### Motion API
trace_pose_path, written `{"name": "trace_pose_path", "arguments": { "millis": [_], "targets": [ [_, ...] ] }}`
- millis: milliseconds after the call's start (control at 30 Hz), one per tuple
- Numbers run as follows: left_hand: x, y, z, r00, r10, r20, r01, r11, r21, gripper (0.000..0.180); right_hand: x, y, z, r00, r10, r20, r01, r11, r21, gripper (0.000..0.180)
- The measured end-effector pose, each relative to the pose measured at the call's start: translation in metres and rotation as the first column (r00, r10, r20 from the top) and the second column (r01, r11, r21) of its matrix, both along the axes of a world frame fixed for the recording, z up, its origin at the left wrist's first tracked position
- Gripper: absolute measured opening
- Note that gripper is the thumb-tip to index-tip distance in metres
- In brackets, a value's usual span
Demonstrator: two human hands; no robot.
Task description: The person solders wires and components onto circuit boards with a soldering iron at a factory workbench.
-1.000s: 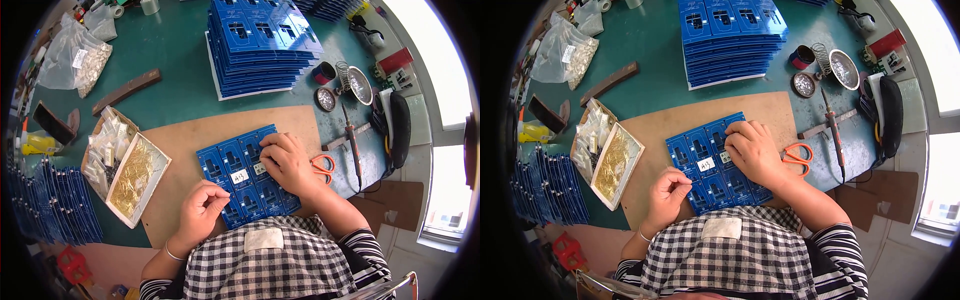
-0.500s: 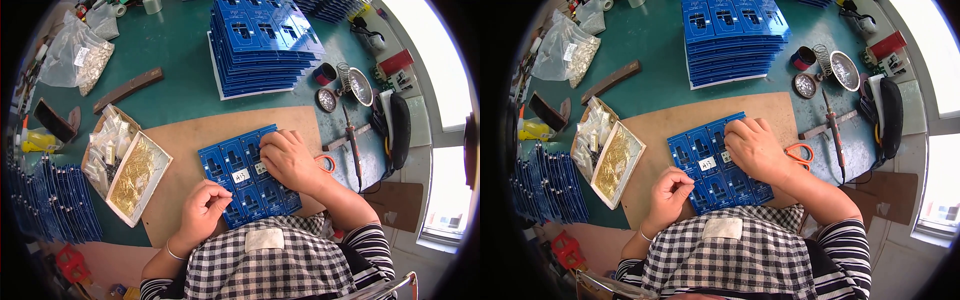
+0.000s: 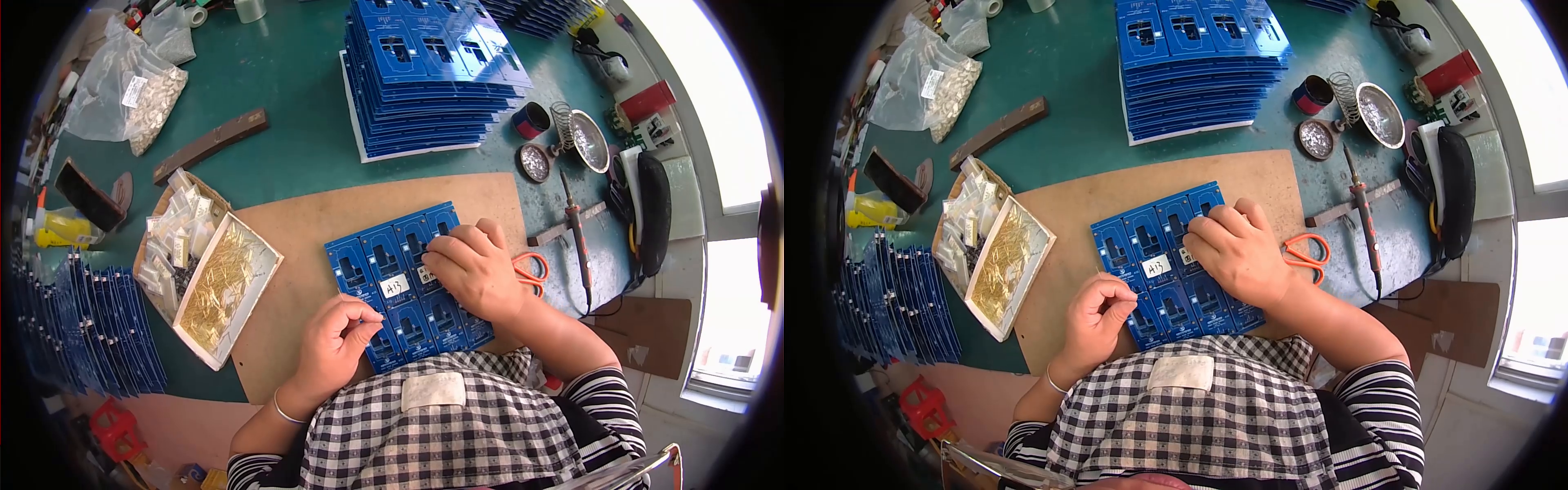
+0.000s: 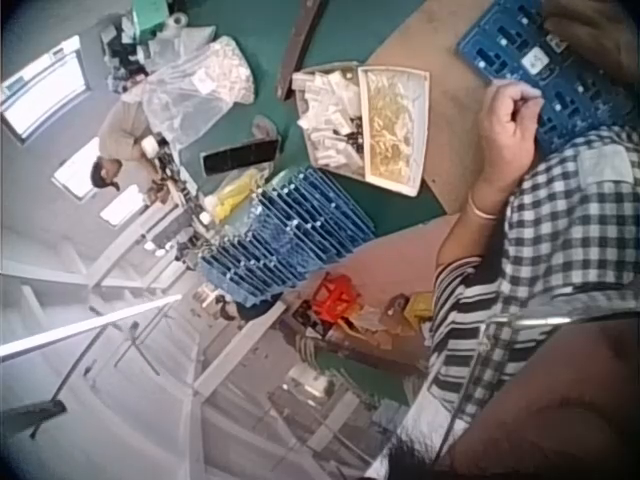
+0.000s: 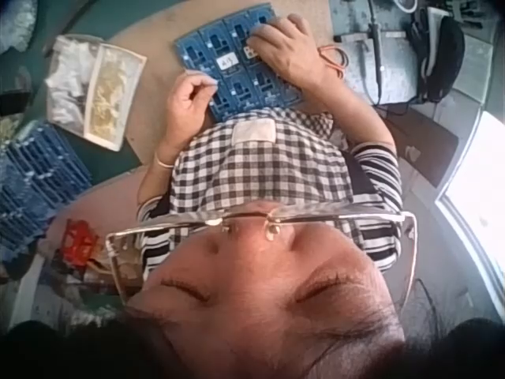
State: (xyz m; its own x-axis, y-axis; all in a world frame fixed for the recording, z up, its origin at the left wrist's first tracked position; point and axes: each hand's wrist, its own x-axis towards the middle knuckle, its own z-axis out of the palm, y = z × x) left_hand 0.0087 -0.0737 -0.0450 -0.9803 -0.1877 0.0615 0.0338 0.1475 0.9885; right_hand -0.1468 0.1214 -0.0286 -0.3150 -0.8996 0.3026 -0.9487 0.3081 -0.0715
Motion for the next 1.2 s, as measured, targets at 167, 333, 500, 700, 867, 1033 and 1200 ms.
{"name": "trace_pose_path", "arguments": {
  "millis": [167, 333, 500, 700, 867, 1033, 1200],
  "targets": [
    [0.001, 0.001, 0.000, 1.000, 0.008, 0.014, -0.008, 1.000, 0.017, 0.010, 0.004, 0.007, -0.001, 0.993, -0.101, 0.061, 0.106, 0.990, -0.096, 0.033],
    [0.001, 0.001, 0.000, 0.999, 0.015, 0.031, -0.016, 0.999, 0.038, 0.010, 0.011, 0.008, 0.004, 0.988, -0.084, 0.130, 0.096, 0.991, -0.091, 0.042],
    [0.002, 0.002, 0.002, 0.996, 0.024, 0.083, -0.031, 0.996, 0.080, 0.012, 0.014, 0.008, 0.005, 0.988, -0.086, 0.126, 0.095, 0.993, -0.067, 0.039],
    [0.003, 0.001, -0.004, 0.998, 0.031, 0.046, -0.036, 0.994, 0.107, 0.011, 0.017, 0.007, 0.001, 0.986, -0.114, 0.121, 0.123, 0.990, -0.075, 0.037],
    [0.003, 0.001, -0.004, 0.998, 0.037, 0.050, -0.043, 0.992, 0.122, 0.011, 0.015, 0.004, -0.002, 0.976, -0.122, 0.179, 0.144, 0.983, -0.117, 0.035],
    [0.003, 0.001, -0.004, 0.998, 0.042, 0.046, -0.049, 0.987, 0.155, 0.011, 0.012, 0.007, -0.006, 0.950, -0.139, 0.280, 0.196, 0.963, -0.185, 0.034],
    [0.006, 0.000, -0.002, 0.993, 0.064, 0.102, -0.083, 0.978, 0.189, 0.013, 0.012, 0.004, -0.003, 0.974, -0.113, 0.199, 0.140, 0.982, -0.129, 0.034]
  ]
}}
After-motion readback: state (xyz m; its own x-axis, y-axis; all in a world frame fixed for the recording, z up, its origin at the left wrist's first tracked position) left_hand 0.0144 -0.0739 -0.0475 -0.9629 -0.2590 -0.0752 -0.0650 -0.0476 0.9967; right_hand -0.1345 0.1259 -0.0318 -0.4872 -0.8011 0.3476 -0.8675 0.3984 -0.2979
